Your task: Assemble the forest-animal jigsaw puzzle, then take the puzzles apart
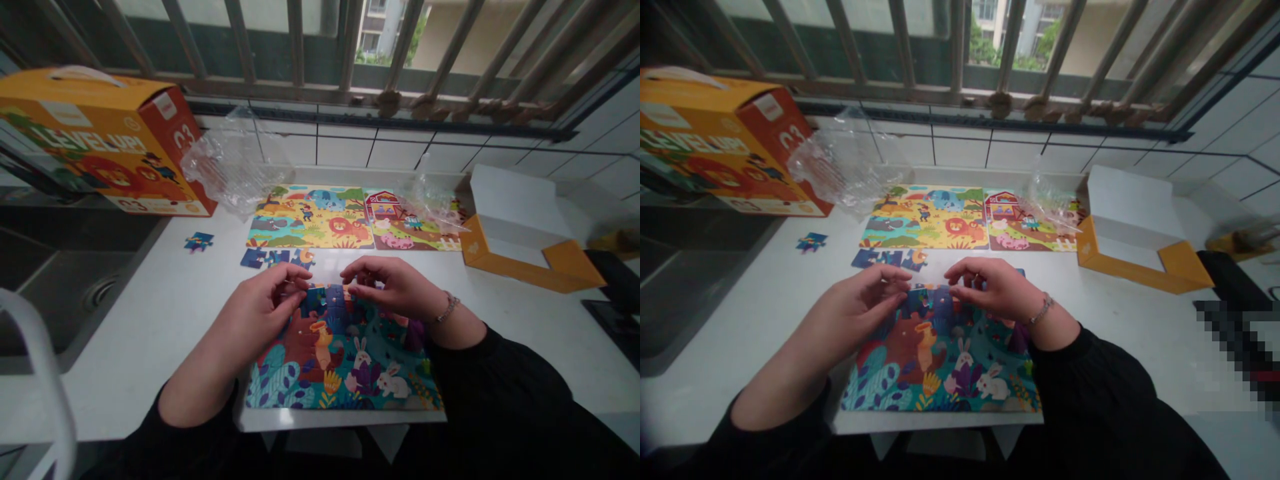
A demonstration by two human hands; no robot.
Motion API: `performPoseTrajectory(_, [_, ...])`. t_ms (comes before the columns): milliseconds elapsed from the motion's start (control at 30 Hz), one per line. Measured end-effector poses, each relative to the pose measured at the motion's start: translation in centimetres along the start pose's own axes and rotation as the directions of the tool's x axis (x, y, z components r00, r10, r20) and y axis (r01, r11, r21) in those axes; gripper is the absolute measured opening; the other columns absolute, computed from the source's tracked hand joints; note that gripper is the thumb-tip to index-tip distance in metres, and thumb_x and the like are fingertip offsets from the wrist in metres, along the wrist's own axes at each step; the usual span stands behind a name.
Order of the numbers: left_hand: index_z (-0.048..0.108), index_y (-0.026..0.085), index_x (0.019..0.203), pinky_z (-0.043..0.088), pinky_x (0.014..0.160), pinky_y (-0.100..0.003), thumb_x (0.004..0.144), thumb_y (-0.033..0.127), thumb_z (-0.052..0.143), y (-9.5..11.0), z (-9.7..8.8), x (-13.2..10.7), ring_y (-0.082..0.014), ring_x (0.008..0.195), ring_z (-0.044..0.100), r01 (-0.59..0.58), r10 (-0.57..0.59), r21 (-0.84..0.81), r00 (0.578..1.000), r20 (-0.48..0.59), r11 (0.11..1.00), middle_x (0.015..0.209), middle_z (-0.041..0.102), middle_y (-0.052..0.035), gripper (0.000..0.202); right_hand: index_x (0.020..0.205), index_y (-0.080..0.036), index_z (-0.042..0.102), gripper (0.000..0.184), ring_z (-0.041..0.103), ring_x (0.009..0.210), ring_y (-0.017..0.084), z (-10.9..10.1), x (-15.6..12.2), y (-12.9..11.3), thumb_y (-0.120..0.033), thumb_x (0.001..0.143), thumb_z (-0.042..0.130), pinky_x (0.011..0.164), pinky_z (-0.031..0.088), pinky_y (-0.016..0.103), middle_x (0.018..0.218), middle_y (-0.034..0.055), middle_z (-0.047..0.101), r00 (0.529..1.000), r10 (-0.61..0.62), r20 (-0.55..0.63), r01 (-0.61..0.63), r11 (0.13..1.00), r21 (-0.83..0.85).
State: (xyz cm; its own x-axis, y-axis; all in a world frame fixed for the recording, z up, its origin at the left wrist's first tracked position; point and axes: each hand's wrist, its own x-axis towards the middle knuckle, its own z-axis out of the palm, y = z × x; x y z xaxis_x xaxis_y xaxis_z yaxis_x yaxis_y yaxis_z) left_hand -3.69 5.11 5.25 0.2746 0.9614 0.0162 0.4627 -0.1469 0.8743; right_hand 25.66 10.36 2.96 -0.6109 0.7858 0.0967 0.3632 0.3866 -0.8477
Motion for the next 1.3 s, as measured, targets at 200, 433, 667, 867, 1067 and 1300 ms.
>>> performPoseTrajectory(200, [0.070, 0.026, 0.118, 0.064, 0.089, -0.033, 0.103, 0.021, 0.065, 0.8, 1.5, -0.4, -0.0185, 0.101, 0.076, -0.258, 0.251, 0.058, 0.963, 0.103, 0.965, 0.113, 0.074, -0.0027, 0.017, 0.118, -0.023, 0.077, 0.027, 0.070, 0.079, 0.016, 1.8, 0.2, -0.8, -0.035, 0.095, 0.083, 0.072, 0.055, 0.028, 0.094, 0.0014, 0.079, 0.993, -0.047, 0.105, 0.041, 0.998, 0.057])
performPoseTrajectory(433, [0.066, 0.023, 0.121, 0.058, 0.106, -0.046, 0.098, 0.022, 0.071, -0.7, 1.5, 0.7, -0.0278, 0.119, 0.068, -0.189, 0.155, 0.380, 0.981, 0.117, 0.906, 0.126, 0.070, -0.0094, 0.023, 0.106, -0.021, 0.075, 0.018, 0.064, 0.068, 0.016, 1.1, 1.0, 1.7, -0.037, 0.098, 0.076, 0.063, 0.048, 0.029, 0.079, 0.0013, 0.074, 0.948, 0.207, -0.243, -0.235, 0.968, -0.093])
performPoseTrajectory(667, [0.069, 0.019, 0.106, 0.056, 0.098, -0.046, 0.099, 0.025, 0.072, 0.1, 1.6, 1.1, -0.0290, 0.109, 0.066, -0.165, 0.030, 0.482, 0.961, 0.276, 0.861, 0.118, 0.071, -0.0120, 0.010, 0.114, -0.023, 0.078, 0.015, 0.063, 0.076, 0.018, 1.6, 1.5, 2.5, -0.028, 0.101, 0.074, 0.073, 0.047, 0.031, 0.085, 0.0017, 0.074, 0.958, 0.090, -0.272, -0.190, 0.910, -0.367])
performPoseTrajectory(867, [0.069, 0.019, 0.104, 0.054, 0.098, -0.045, 0.101, 0.027, 0.070, 0.0, 1.6, 0.9, -0.0290, 0.109, 0.065, -0.173, 0.035, 0.484, 0.959, 0.281, 0.858, 0.118, 0.069, -0.0120, 0.008, 0.113, -0.022, 0.078, 0.013, 0.069, 0.105, 0.026, 1.6, 1.9, 3.1, -0.023, 0.100, 0.077, 0.093, 0.052, 0.038, 0.112, 0.0099, 0.078, 0.972, -0.021, -0.232, -0.098, 0.868, -0.487])
performPoseTrajectory(1067, [0.069, 0.021, 0.106, 0.054, 0.099, -0.045, 0.101, 0.026, 0.067, -0.2, 1.6, 1.0, -0.0284, 0.109, 0.064, -0.183, 0.043, 0.481, 0.957, 0.288, 0.858, 0.117, 0.068, -0.0110, 0.008, 0.113, -0.021, 0.077, 0.012, 0.067, 0.109, 0.027, 1.5, 2.1, 3.4, -0.023, 0.101, 0.077, 0.096, 0.051, 0.040, 0.113, 0.0112, 0.076, 0.977, -0.052, -0.209, -0.065, 0.855, -0.515])
performPoseTrajectory(1300, [0.070, 0.021, 0.104, 0.055, 0.097, -0.044, 0.100, 0.027, 0.066, -0.1, 1.6, 0.9, -0.0282, 0.108, 0.065, -0.192, 0.060, 0.480, 0.959, 0.276, 0.856, 0.116, 0.069, -0.0107, 0.008, 0.110, -0.021, 0.076, 0.011, 0.067, 0.108, 0.027, 1.3, 2.1, 3.5, -0.020, 0.099, 0.078, 0.095, 0.052, 0.040, 0.110, 0.0099, 0.074, 0.983, -0.031, -0.179, -0.066, 0.858, -0.510])
